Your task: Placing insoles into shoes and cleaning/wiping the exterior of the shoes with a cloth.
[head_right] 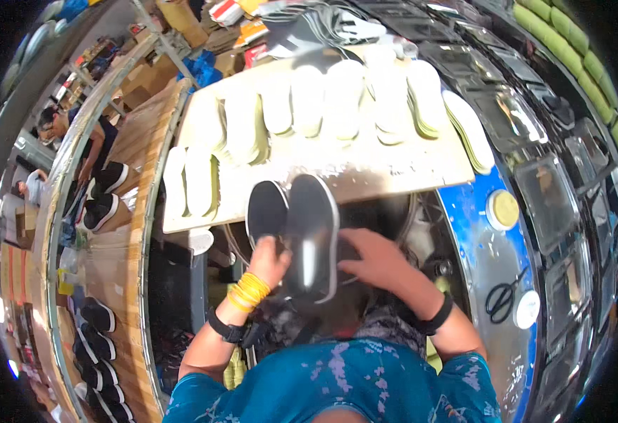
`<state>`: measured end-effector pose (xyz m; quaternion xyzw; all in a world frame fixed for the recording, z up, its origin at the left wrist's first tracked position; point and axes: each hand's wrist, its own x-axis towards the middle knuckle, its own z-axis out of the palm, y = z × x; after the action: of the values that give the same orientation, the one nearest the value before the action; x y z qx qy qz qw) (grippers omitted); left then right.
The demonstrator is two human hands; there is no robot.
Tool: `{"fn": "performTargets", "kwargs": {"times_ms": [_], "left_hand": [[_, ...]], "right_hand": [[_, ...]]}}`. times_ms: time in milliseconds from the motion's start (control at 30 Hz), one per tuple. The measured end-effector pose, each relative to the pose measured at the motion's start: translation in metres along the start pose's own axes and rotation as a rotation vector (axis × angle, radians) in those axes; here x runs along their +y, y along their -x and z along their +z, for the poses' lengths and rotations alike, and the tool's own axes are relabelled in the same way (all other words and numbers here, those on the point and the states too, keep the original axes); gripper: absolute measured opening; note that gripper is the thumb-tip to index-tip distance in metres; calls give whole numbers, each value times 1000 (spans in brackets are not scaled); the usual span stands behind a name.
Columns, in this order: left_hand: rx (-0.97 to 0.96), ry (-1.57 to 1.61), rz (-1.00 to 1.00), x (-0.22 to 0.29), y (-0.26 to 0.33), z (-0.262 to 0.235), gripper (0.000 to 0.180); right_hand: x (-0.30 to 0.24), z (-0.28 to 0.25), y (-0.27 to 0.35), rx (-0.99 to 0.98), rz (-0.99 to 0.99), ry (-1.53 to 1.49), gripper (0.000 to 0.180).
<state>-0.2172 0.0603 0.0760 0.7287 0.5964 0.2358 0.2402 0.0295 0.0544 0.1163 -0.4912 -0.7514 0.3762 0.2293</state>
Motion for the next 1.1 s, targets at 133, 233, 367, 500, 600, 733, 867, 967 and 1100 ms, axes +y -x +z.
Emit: {"fn": "performTargets", "kwargs": {"times_ms": [133, 233, 367, 500, 600, 733, 867, 967, 1100], "left_hand": [[-380, 174, 40, 5, 3, -47, 39], [-563, 112, 191, 13, -17, -111, 36], [-104, 87, 108, -8, -86, -163, 27], [482, -119, 227, -67, -178, -165, 29], [335, -474, 80, -87, -214, -154, 44], [50, -621, -1, -101, -231, -151, 49], [23, -608, -9, -101, -240, -165, 44], [-3, -597, 22, -103, -243, -167, 40], [-2, -563, 3, -98, -242, -159, 33]], "right_hand": [[-6, -15, -45, -419, -33, 284, 43], [5, -55, -90, -417, -121, 192, 35], [-46, -70, -164, -80, -82, 716, 33], [-76, -14, -238, 34, -500, 381, 33], [-79, 10, -275, 130, -771, 472, 33], [-71, 20, -298, 4, -594, 611, 30], [-79, 16, -302, -24, -516, 590, 27], [-79, 19, -302, -29, -495, 594, 23], [-72, 18, -292, -1, -556, 618, 14]]}}
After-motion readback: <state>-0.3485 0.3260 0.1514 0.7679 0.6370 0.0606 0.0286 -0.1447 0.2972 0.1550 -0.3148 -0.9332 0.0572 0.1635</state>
